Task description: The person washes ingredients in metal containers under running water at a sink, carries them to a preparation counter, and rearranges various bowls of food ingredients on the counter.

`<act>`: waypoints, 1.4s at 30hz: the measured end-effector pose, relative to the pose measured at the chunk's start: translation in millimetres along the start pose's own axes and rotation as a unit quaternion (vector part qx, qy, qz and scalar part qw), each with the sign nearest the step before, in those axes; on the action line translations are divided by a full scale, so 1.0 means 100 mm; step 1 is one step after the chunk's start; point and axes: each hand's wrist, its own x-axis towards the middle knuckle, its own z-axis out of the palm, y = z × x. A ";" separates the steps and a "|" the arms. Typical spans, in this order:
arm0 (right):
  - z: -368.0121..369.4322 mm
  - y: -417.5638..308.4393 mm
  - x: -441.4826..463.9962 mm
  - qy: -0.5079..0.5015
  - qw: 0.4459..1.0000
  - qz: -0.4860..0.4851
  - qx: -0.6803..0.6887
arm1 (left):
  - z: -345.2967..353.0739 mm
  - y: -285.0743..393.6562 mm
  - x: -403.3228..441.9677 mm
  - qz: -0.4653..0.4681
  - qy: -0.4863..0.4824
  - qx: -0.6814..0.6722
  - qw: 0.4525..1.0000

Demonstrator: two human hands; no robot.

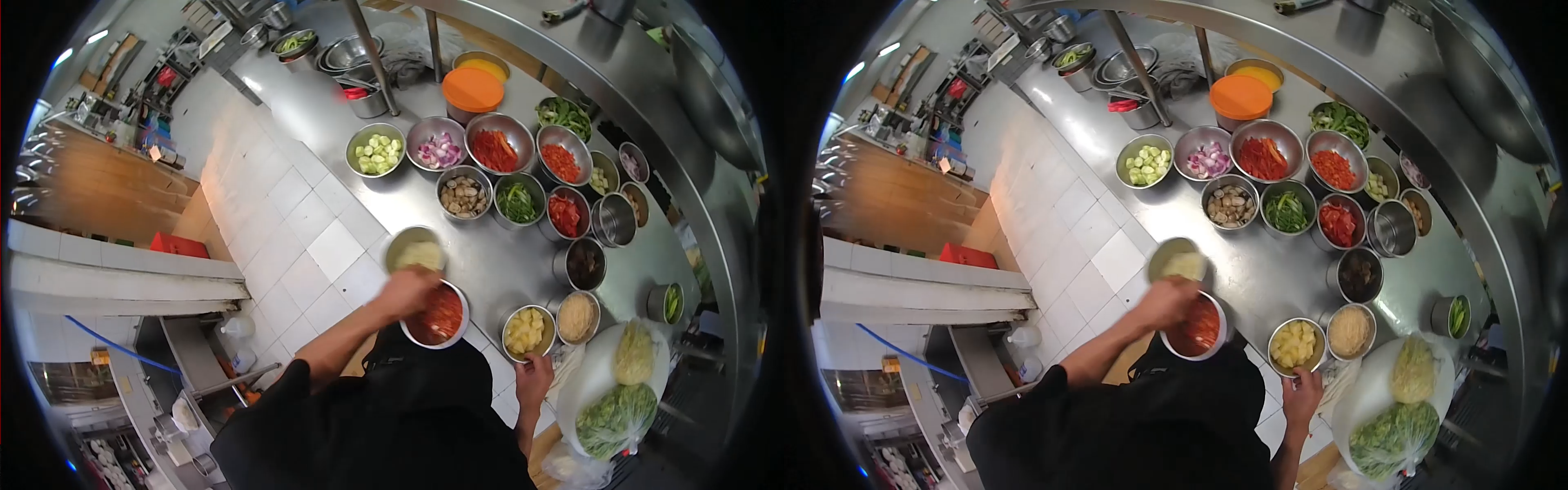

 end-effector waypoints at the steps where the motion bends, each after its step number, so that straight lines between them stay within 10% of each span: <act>1: 0.01 -0.04 0.05 0.001 1.000 0.009 -0.005 | -0.13 -0.26 -0.10 -0.044 0.018 0.032 0.998; 9: 0.20 -0.26 0.52 0.033 0.999 0.026 -0.019 | -2.00 -3.00 0.36 -0.226 0.197 0.200 0.933; 19: 0.64 -0.47 0.68 0.140 0.966 0.170 -0.135 | -3.00 -5.34 1.92 -0.264 0.108 0.181 0.941; 42: 0.93 -0.96 0.81 0.189 0.895 0.384 -0.129 | -4.00 -6.99 3.80 -0.325 0.122 0.220 0.912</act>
